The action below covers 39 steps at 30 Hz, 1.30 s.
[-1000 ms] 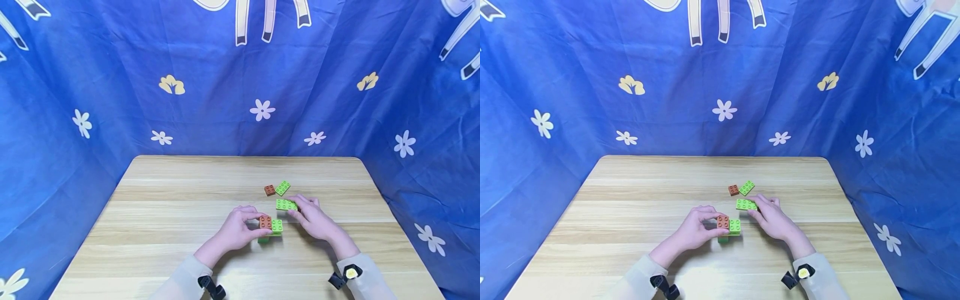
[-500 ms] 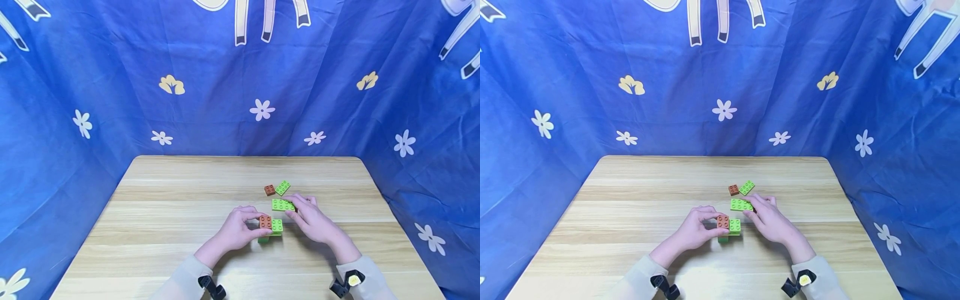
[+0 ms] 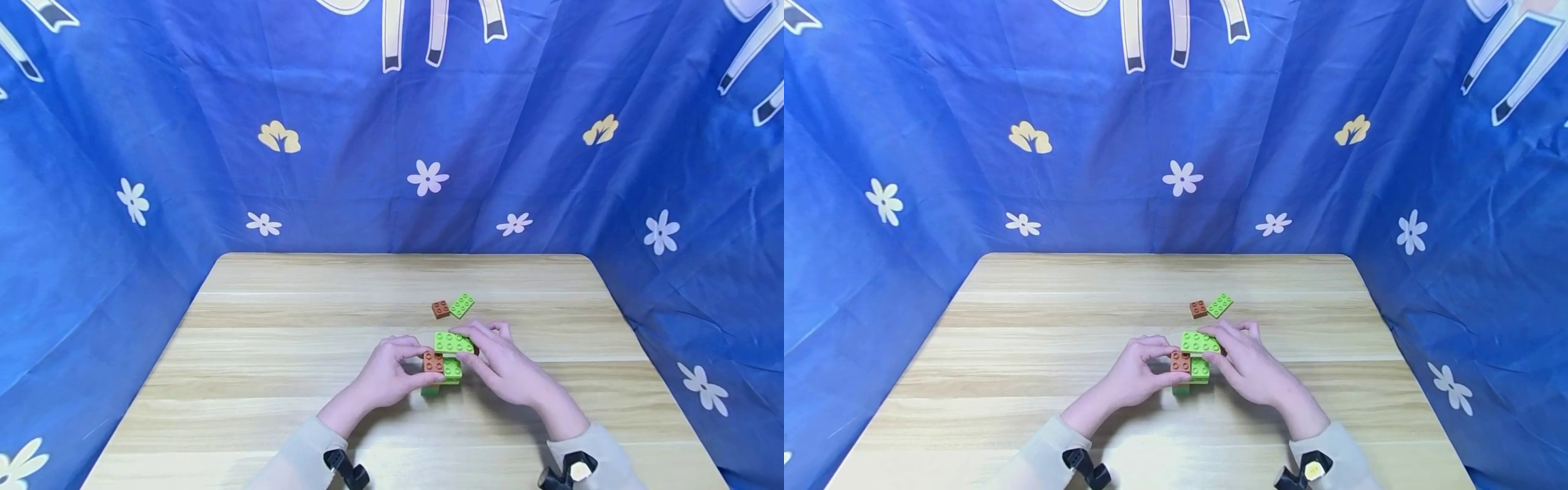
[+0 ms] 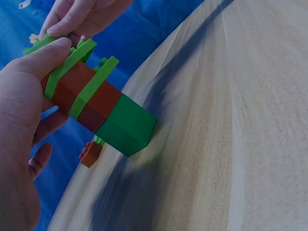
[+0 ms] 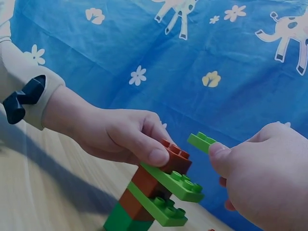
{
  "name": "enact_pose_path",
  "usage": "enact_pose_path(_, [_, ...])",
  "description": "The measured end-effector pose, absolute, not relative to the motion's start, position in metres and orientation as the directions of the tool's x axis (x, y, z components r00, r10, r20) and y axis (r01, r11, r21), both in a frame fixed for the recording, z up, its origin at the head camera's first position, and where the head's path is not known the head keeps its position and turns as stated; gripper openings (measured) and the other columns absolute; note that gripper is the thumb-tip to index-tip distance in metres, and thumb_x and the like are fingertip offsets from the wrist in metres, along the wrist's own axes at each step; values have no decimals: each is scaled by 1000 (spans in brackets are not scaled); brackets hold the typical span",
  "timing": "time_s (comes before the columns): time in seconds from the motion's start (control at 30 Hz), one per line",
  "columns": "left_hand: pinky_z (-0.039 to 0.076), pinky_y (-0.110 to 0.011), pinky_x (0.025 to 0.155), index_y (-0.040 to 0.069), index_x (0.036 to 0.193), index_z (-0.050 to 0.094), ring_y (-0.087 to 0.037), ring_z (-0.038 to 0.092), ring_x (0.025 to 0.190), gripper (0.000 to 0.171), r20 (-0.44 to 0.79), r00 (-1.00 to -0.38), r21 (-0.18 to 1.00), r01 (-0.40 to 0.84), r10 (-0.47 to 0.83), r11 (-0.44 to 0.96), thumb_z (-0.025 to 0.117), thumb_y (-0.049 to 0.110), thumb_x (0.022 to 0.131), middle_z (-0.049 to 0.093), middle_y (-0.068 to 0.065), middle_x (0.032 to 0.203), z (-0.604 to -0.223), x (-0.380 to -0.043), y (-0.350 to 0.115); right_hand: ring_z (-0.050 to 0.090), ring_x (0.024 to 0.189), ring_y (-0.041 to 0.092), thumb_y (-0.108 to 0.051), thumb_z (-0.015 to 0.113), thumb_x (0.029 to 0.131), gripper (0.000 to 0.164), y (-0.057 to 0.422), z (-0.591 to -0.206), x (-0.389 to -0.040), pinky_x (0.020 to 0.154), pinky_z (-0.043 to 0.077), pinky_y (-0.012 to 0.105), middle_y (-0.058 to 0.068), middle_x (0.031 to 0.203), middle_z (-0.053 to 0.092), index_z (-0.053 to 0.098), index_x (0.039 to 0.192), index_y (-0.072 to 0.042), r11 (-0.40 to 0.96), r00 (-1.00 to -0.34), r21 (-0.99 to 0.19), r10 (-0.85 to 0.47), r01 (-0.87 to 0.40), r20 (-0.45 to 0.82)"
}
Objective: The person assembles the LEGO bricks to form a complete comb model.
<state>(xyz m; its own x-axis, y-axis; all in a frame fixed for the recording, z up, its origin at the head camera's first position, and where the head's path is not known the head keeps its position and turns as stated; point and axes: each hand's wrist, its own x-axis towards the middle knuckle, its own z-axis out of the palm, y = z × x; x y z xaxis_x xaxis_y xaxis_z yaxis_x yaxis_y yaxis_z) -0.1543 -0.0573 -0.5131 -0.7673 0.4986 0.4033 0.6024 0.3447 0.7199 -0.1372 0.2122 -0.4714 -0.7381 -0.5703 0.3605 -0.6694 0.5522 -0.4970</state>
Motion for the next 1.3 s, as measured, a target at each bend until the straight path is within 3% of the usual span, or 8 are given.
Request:
enact_pose_path(0.3, [52, -36, 88, 14, 115, 82, -22, 71, 88, 47, 401, -767, 730, 598, 502, 330, 91, 46, 82, 71, 20, 94, -515, -156, -58, 57, 123, 13, -28, 60, 110, 40, 207, -470, -130, 107, 28, 48, -11, 133, 61, 57, 147, -15, 529, -704, -475, -609, -703, 364])
enact_pose_path(0.6, [54, -43, 79, 16, 110, 84, -24, 70, 79, 40, 404, -759, 751, 594, 510, 289, 91, 45, 83, 69, 20, 88, -515, -157, -58, 59, 114, 7, -30, 58, 110, 39, 202, -471, -130, 105, 28, 46, -12, 127, 60, 56, 147, -17, 505, -682, -475, -637, -721, 358])
enact_pose_path(0.87, [52, -38, 80, 18, 109, 84, -21, 70, 78, 37, 432, -743, 725, 623, 511, 294, 91, 45, 83, 69, 21, 88, -517, -158, -59, 59, 112, 6, -28, 61, 109, 37, 201, -473, -129, 105, 28, 46, -14, 128, 62, 59, 144, -15, 489, -656, -451, -654, -746, 377])
enact_pose_path(1.1, [55, -43, 81, 18, 111, 84, -21, 71, 80, 37, 428, -745, 739, 614, 512, 275, 91, 43, 84, 70, 20, 89, -516, -157, -59, 59, 108, 4, -29, 59, 110, 37, 201, -472, -130, 105, 29, 47, -14, 125, 62, 61, 144, -15, 500, -660, -445, -658, -743, 363])
enact_pose_path(1.3, [54, -36, 82, 18, 110, 84, -21, 71, 82, 37, 425, -745, 735, 616, 514, 285, 91, 43, 83, 70, 20, 90, -515, -156, -58, 57, 94, 0, -33, 59, 110, 35, 201, -471, -129, 105, 29, 45, -18, 115, 59, 62, 142, -19, 526, -671, -428, -653, -735, 352])
